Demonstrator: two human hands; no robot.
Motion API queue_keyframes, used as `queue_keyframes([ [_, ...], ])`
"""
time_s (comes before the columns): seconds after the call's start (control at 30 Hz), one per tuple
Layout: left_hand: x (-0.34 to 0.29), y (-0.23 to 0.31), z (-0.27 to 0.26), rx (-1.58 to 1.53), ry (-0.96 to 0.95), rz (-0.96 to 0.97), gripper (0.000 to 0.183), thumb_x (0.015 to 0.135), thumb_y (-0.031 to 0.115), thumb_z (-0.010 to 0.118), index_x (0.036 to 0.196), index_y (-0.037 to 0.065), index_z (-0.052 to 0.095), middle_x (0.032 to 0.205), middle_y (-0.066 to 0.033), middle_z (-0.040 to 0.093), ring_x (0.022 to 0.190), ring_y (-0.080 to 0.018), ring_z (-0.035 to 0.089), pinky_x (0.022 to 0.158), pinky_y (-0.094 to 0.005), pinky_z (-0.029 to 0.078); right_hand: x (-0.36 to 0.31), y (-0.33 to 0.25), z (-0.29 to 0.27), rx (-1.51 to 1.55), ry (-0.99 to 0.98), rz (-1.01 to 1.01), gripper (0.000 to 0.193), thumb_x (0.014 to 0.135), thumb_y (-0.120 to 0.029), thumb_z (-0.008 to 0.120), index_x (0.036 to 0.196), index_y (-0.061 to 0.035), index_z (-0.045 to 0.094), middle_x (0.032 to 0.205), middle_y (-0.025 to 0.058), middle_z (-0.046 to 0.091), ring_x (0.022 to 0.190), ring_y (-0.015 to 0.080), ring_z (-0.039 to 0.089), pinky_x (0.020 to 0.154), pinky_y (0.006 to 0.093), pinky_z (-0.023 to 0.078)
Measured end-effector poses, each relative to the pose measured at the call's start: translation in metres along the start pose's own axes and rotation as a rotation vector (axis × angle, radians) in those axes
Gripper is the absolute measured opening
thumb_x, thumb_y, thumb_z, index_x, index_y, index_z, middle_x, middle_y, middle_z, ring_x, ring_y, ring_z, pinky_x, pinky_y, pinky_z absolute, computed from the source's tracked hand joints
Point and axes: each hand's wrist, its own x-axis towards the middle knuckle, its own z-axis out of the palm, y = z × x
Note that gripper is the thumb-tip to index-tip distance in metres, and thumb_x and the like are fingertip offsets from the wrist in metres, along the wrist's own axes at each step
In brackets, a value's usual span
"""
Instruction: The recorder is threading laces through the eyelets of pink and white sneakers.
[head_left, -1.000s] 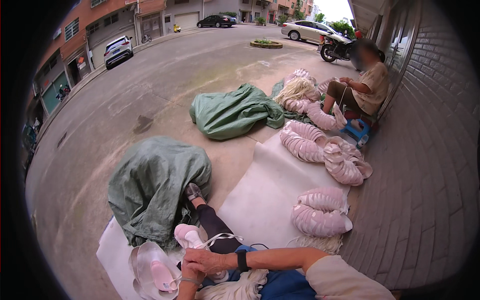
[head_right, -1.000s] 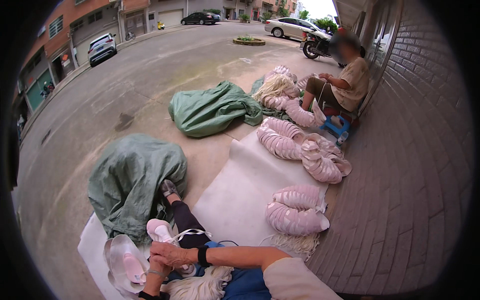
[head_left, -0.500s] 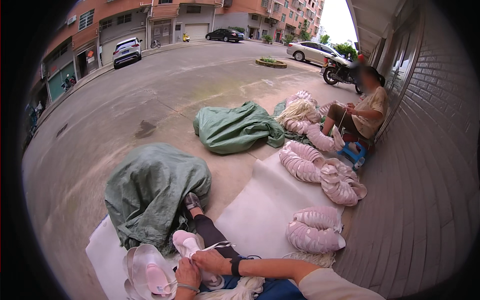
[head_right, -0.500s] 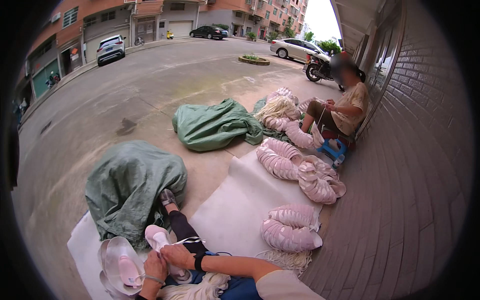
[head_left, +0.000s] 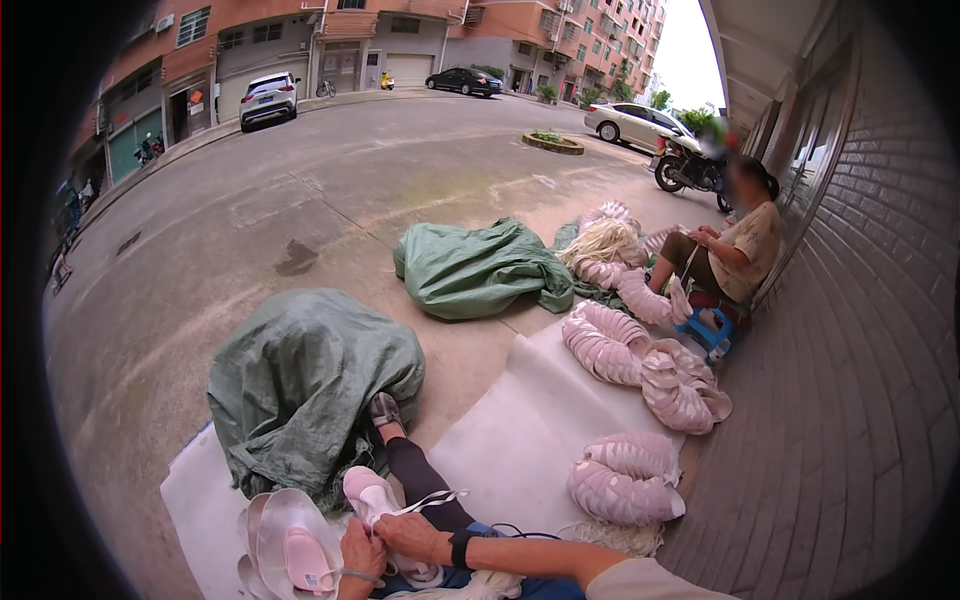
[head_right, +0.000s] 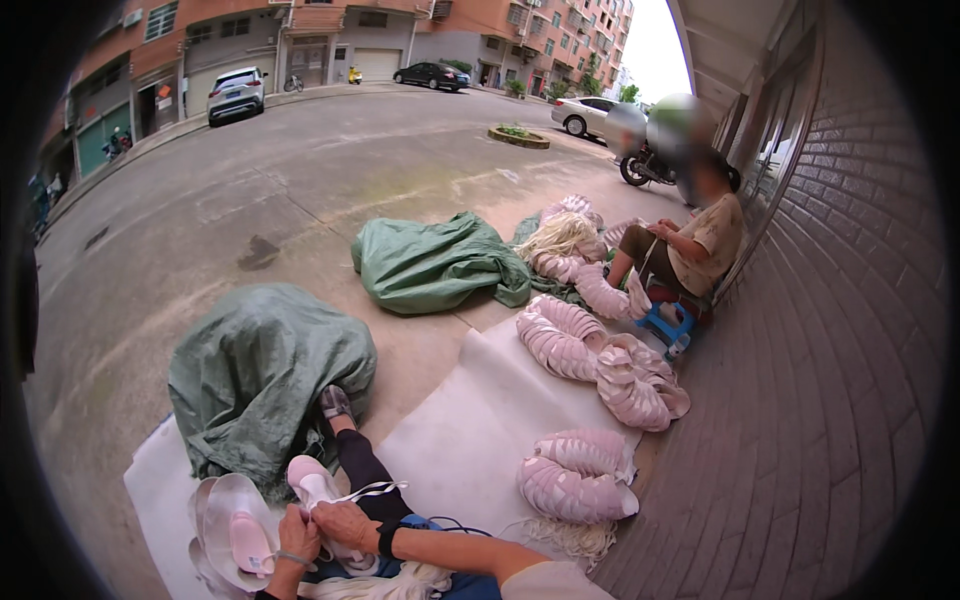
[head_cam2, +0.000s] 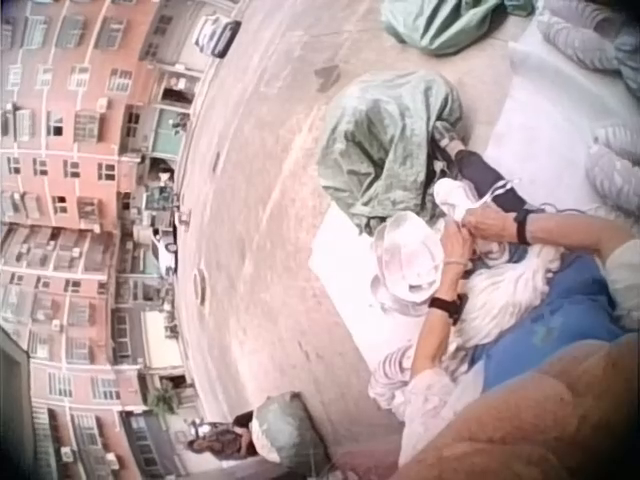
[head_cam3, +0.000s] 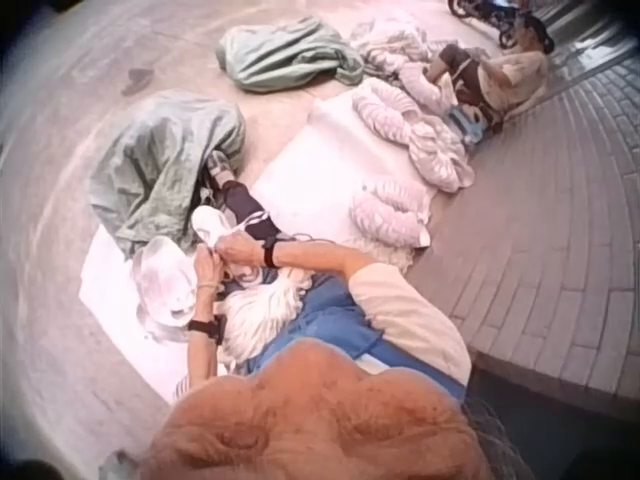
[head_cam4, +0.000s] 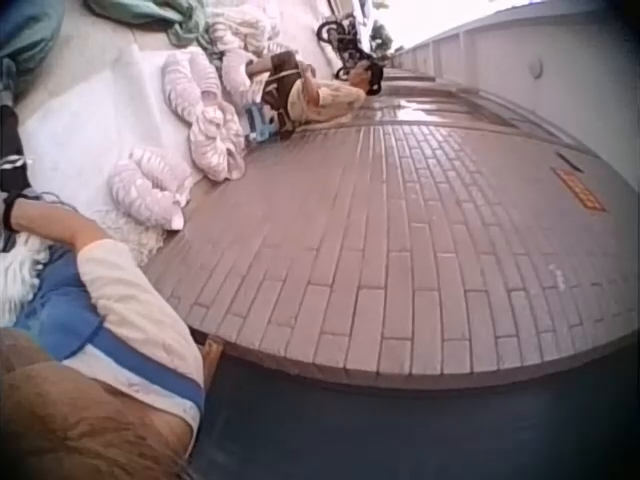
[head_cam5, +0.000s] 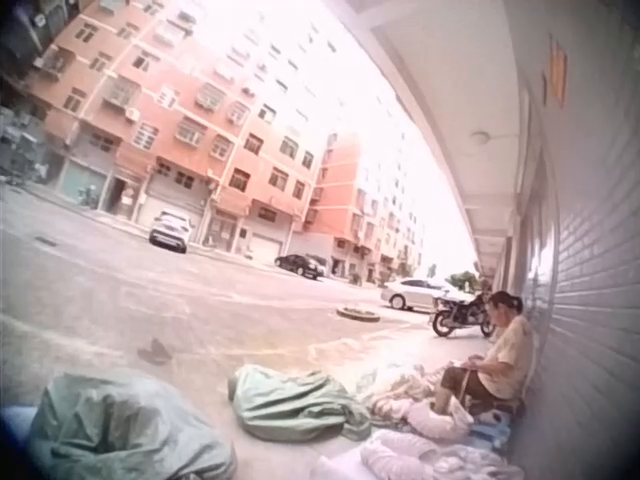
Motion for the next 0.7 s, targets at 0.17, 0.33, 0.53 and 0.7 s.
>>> queue_keyframes([
  [0.17, 0.010, -0.005, 0.004, -0.085, -0.074, -0.012, 0.015, 0.077, 0.006, 0.061, 0.082, 0.000, 0.048, 0.073, -0.0202, 0.060, 0.069, -0.0383, 0.059, 0.063, -0.0430, 0.046, 0.003, 0.003, -0.001, -0.052, -0.012, -0.001, 0.015, 0.083, -0.015, 0.053, 0.088, -0.0015, 0.056, 0.079, 0.0160, 0.058, 0.070, 0.0318, 0.063, 0.061, 0.0409, 0.051],
  [0.33, 0.002, -0.023, 0.004, -0.219, -0.029, -0.081, 0.018, 0.074, 0.006, 0.066, 0.083, 0.001, 0.052, 0.071, -0.0087, 0.058, 0.064, -0.0174, 0.055, 0.061, -0.0327, 0.046, 0.006, 0.004, -0.013, 0.210, -0.130, 0.164, 0.023, 0.078, -0.019, 0.056, 0.074, 0.0033, 0.058, 0.069, 0.0222, 0.060, 0.069, 0.0369, 0.062, 0.061, 0.0448, 0.049],
  [0.53, -0.004, 0.006, -0.009, -0.245, 0.113, 0.071, 0.013, 0.074, 0.002, 0.061, 0.083, 0.001, 0.052, 0.070, -0.0063, 0.053, 0.062, -0.0160, 0.051, 0.059, -0.0287, 0.043, -0.021, -0.003, -0.053, 0.673, -0.097, -0.074, 0.021, 0.077, -0.015, 0.049, 0.073, 0.0048, 0.055, 0.065, 0.0201, 0.055, 0.059, 0.0325, 0.053, 0.058, 0.0410, 0.042],
  [0.7, -0.010, 0.028, -0.041, -0.587, -0.515, -0.469, 0.036, 0.094, 0.033, 0.046, 0.092, -0.001, 0.056, 0.076, -0.0111, 0.061, 0.059, -0.0198, 0.057, 0.055, -0.0324, 0.048, -0.053, -0.056, -0.126, 1.095, -0.373, -0.206, 0.025, 0.077, -0.016, 0.049, 0.063, 0.0049, 0.048, 0.054, 0.0085, 0.044, 0.053, 0.0132, 0.042, 0.051, 0.0323, 0.034],
])
